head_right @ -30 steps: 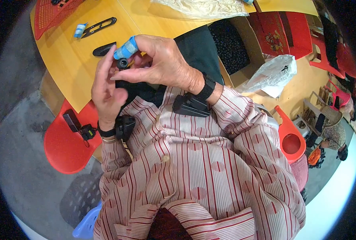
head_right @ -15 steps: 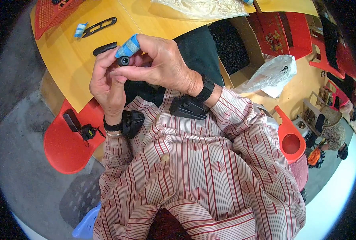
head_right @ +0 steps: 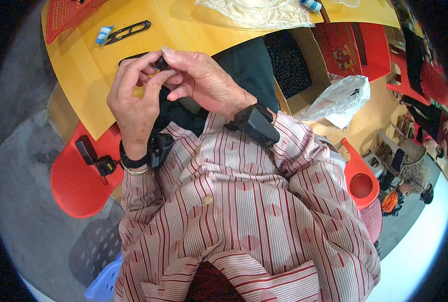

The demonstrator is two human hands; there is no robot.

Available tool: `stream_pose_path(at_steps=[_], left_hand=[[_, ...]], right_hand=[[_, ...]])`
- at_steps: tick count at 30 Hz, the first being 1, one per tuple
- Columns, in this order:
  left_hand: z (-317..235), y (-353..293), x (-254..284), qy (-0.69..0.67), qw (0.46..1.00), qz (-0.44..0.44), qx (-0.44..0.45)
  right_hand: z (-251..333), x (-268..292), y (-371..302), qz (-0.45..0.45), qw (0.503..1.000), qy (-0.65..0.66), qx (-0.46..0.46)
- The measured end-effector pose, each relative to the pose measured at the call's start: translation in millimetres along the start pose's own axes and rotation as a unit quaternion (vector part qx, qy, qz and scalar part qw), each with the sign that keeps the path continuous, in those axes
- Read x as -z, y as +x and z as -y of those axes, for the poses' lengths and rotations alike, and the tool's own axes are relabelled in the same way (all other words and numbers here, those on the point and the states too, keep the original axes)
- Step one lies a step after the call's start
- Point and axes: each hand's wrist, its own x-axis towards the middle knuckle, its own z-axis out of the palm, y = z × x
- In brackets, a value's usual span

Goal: The person assembles small components by picking up black plastic pieces from the table and inserting small parts into them by hand.

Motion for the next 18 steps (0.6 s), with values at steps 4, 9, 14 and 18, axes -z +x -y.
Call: stream_pose_path(at_steps=[4,9,14,18], left_hand=[[0.6,4.2,-1.5,0.043,0.999,0.000,-0.014],[4.3,8.6,-5.8,0.126,0.983,-0.048,-0.122],[4.9,7.9,-6.8,0.165,0.974,-0.042,-0.151],[5.5,6.9,-6.8,0.176,0.971,-0.032,-0.158]], right_hand=[[-2.8,0.7,-0.2,-0.009,0.998,0.056,-0.011],[-5.3,3.0,-0.5,0.016,0.995,0.093,-0.023],[-8.9,-3.4,-3.2,-0.007,0.988,0.152,-0.027],[-7.1,-3.4,-3.0,-0.004,0.994,0.108,-0.013]])
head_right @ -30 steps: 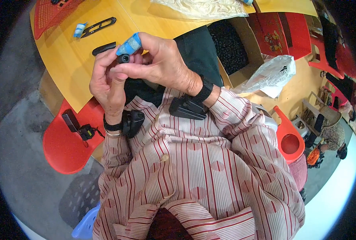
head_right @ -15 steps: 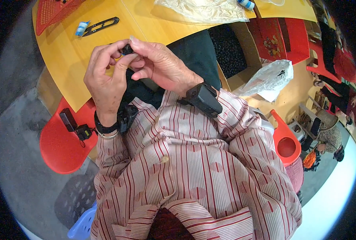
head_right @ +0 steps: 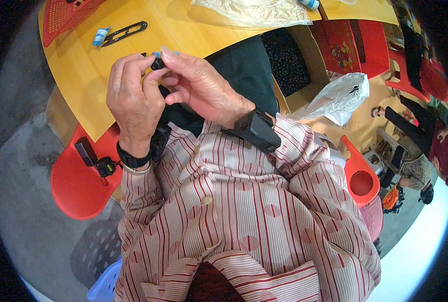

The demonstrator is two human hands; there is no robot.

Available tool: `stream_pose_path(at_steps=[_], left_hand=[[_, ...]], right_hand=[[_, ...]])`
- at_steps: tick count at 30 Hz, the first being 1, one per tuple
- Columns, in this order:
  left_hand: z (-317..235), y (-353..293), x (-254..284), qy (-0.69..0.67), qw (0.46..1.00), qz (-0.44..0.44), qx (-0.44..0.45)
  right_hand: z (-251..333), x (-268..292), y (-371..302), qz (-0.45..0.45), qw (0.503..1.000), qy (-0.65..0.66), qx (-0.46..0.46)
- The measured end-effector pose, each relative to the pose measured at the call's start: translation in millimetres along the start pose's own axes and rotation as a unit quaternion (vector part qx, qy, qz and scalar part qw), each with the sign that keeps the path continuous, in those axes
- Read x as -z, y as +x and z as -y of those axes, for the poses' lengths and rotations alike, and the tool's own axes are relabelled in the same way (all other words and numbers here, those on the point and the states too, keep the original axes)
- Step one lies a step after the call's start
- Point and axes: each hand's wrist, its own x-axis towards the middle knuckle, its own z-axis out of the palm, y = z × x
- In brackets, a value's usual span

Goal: The person assembles small components by picking up black plastic pieces from the table and inserting small parts into them by hand.

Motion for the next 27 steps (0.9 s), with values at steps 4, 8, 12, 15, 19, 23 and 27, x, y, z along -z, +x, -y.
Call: stream_pose_path(at_steps=[4,8,12,15,19,23,27], left_hand=[[-4.0,-5.4,3.4,-0.004,0.999,0.033,0.040],[-3.1,-7.5,2.7,-0.048,0.994,0.073,0.061],[-3.2,-6.6,6.4,-0.069,0.989,0.109,0.067],[-0.9,-6.8,8.2,-0.087,0.987,0.121,0.053],[-1.5,-6.6,8.2,-0.075,0.989,0.122,0.033],[-0.3,-7.8,5.6,-0.050,0.992,0.113,0.012],[1.8,-7.8,5.1,-0.085,0.991,0.096,0.022]], right_hand=[[5.8,-10.0,-0.5,-0.063,0.993,-0.075,0.060],[10.4,-4.0,-1.0,-0.092,0.981,-0.139,0.104],[16.1,-0.5,-1.1,-0.073,0.969,-0.205,0.115],[19.7,0.8,1.1,-0.075,0.962,-0.250,0.084],[15.6,1.1,2.0,-0.084,0.964,-0.240,0.075],[12.1,-1.9,0.3,-0.117,0.981,-0.146,0.044],[12.7,-3.7,0.7,-0.128,0.984,-0.124,0.029]])
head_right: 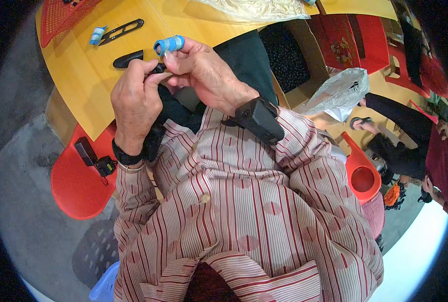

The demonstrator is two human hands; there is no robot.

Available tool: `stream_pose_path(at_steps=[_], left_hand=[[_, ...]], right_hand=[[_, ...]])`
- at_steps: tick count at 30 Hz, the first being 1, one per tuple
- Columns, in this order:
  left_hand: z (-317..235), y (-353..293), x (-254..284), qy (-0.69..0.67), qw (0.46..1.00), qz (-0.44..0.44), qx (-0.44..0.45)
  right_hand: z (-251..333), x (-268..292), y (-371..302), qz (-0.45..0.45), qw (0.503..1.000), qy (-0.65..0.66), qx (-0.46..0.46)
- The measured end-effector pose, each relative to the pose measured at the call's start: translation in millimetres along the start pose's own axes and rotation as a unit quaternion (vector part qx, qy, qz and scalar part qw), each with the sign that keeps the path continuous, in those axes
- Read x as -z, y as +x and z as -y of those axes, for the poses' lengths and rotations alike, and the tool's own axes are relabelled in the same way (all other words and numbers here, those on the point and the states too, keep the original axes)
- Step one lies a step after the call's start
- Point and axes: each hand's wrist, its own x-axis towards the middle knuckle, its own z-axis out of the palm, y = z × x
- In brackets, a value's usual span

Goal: The person assembles small components by picking up black plastic pieces from the table and inserting small parts into them by hand.

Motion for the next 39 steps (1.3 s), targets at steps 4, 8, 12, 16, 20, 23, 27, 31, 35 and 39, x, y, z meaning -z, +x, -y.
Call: stream_pose_path(at_steps=[4,8,12,16,20,23,27,31,35,39], left_hand=[[1.7,-3.6,2.0,0.018,1.000,0.023,-0.005],[-3.1,-3.5,0.0,0.026,0.999,0.021,0.000],[-0.5,-5.9,3.4,0.000,0.999,0.023,0.033],[8.3,-18.3,5.2,-0.004,1.000,-0.016,0.026],[15.3,-44.6,16.6,0.031,0.995,-0.082,0.045],[30.6,-60.5,23.7,0.068,0.981,-0.121,0.132],[34.8,-52.3,32.4,0.075,0.974,-0.093,0.194],[33.8,-32.8,16.5,0.017,0.988,-0.075,0.131],[29.3,-6.2,-5.9,-0.051,0.995,-0.048,0.077],[27.3,7.3,-18.9,-0.059,0.997,-0.018,0.050]], right_hand=[[-4.5,3.0,1.2,0.030,0.999,-0.023,0.030],[-8.9,0.5,-0.5,0.007,0.997,-0.031,0.063],[-9.7,-3.5,1.4,0.019,0.999,-0.012,0.039],[-17.8,-8.0,6.1,0.045,0.998,-0.031,0.026],[-25.8,-31.3,8.4,0.071,0.991,-0.117,-0.012],[-34.6,-47.2,27.2,0.103,0.985,-0.117,-0.076],[-34.8,-58.8,36.0,0.083,0.985,-0.103,-0.108],[-20.6,-40.9,30.8,0.056,0.992,-0.092,-0.068],[-2.2,-11.5,26.4,0.050,0.998,-0.046,-0.013],[7.4,-2.1,24.3,-0.004,0.997,-0.069,0.020]])
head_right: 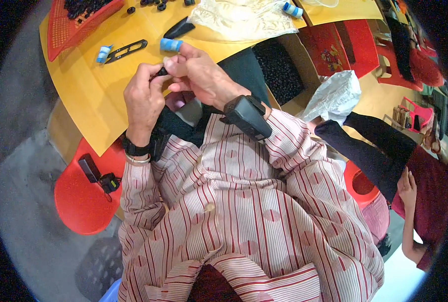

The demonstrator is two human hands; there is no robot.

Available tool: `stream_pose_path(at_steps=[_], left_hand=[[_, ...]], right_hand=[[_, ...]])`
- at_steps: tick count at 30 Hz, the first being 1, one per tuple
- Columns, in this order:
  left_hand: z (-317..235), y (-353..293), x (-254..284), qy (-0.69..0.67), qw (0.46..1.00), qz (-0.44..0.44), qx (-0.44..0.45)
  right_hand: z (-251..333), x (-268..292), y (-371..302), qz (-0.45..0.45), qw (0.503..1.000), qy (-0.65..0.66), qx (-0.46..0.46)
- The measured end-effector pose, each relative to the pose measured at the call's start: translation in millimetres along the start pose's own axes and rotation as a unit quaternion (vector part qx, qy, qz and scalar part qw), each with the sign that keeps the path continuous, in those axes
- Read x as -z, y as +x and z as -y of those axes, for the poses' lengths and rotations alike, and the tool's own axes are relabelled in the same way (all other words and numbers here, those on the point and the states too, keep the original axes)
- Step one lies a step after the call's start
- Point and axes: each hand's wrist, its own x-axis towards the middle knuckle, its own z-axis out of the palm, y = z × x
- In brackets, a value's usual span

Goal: The person assembles small components by picking up black plastic pieces from the table and inserting small parts into them by hand.

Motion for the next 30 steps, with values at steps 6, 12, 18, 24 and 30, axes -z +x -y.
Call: stream_pose_path(at_steps=[6,12,18,24,30], left_hand=[[-20.5,-4.8,14.0,0.015,0.999,-0.019,-0.021],[-28.0,-14.9,31.2,0.079,0.996,0.015,-0.027],[-33.5,-14.2,32.0,0.038,0.999,0.020,-0.022],[-35.8,-15.9,31.8,0.069,0.996,0.015,-0.058],[-37.9,-16.5,35.5,0.081,0.995,0.036,-0.038]], right_hand=[[6.3,3.1,-18.4,0.095,0.995,0.001,-0.001],[-0.8,-2.6,-19.1,0.075,0.993,-0.076,0.039],[0.9,-6.5,-22.9,0.080,0.997,0.004,0.009],[-9.8,-10.0,-29.6,0.068,0.996,0.029,0.044],[-14.9,-7.9,-25.8,0.077,0.994,0.079,0.009]])
